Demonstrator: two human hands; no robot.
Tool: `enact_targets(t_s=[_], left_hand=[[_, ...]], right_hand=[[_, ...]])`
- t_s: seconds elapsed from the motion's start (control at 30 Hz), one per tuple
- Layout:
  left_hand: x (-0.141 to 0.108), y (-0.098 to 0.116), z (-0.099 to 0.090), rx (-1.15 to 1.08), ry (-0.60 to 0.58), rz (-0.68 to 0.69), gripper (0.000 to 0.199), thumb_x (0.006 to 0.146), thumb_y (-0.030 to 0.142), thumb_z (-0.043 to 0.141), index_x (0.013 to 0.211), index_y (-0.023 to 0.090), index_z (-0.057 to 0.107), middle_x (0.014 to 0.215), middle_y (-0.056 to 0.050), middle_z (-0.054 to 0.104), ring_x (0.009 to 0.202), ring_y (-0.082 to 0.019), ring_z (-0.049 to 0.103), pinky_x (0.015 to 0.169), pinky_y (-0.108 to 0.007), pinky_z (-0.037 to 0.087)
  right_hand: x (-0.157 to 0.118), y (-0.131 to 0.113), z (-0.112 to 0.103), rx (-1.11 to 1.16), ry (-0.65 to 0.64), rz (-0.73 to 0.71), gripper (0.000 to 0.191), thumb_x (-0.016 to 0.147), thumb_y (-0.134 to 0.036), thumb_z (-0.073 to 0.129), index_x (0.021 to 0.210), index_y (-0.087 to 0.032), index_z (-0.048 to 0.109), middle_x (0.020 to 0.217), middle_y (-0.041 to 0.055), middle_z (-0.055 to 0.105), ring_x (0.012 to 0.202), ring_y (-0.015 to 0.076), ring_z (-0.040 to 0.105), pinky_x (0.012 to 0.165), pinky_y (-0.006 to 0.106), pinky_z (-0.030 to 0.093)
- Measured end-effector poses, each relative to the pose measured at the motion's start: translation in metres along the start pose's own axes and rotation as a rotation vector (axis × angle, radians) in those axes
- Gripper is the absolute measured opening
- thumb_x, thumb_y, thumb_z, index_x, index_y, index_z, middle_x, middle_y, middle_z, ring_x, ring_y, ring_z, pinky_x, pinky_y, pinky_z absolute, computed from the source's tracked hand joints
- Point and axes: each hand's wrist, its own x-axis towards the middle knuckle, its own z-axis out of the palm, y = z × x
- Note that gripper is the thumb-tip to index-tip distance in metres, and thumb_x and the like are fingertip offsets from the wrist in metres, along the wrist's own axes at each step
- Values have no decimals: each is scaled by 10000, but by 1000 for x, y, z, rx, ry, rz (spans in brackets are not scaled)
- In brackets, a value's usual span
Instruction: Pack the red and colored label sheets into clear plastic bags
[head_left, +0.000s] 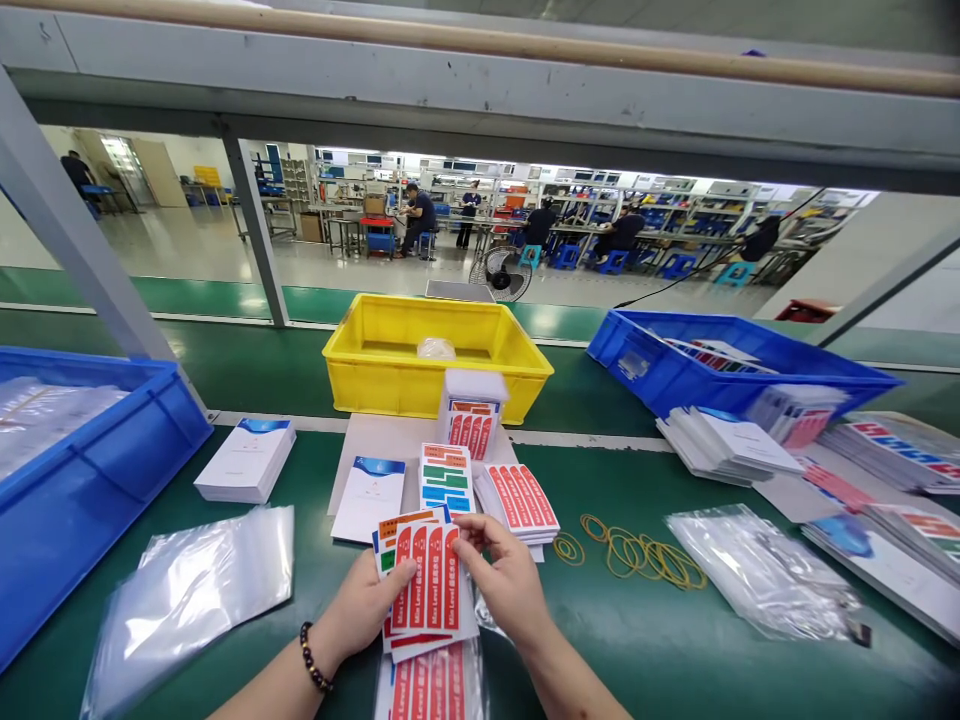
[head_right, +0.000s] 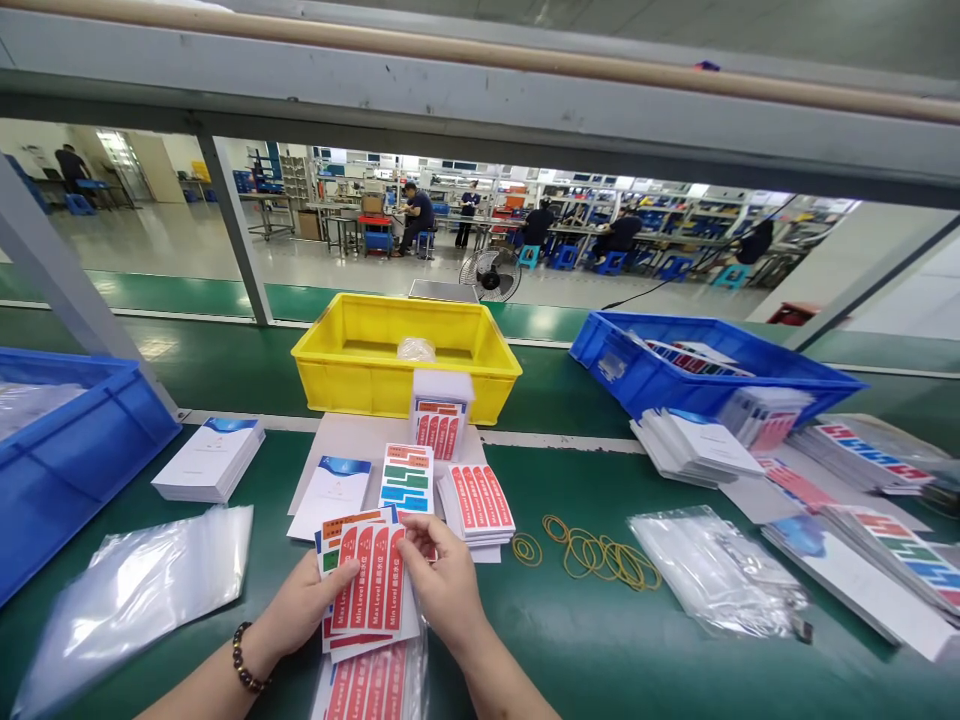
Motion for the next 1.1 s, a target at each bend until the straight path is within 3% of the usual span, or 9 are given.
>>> enact_targets(t_s=[0.17,0.33,0.6,1.1], left_hand=[[2,0,-1,-46,33,-7,491,720,440,650,1052,90,557,1058,-158,629,938,-264,611,858,-403,466],[3,1,0,-151,3,-12,494,693,415,687,1058,111,551,1074,-142,626,955,-259,606,889,-404,446],[2,1,1,-166,-25,-15,418,702,397,685,990,110,587,1041,-141,638,964,-276,600,838,-391,467],[4,-5,-4,-149,-52,1,363,770,356,627,1047,125,579,1067,-132,628,963,-256,602,873,-399,457]], right_hand=[[1,-1,-3,208,-91,40,267,778,-369,592,938,-157,613,854,74,615,781,175,568,706,287,454],[2,-2,-3,486,-236,205,348,709,-400,670,939,-142,625,621,12,579,519,93,495,518,219,409],[2,-5,-4,447,-305,190,283,733,-380,646,882,-146,705,723,52,629,535,79,466,495,201,370],[2,-1,-4,372,-333,160,308,771,-418,598,778,-125,691,624,26,554,528,79,416,501,206,336]])
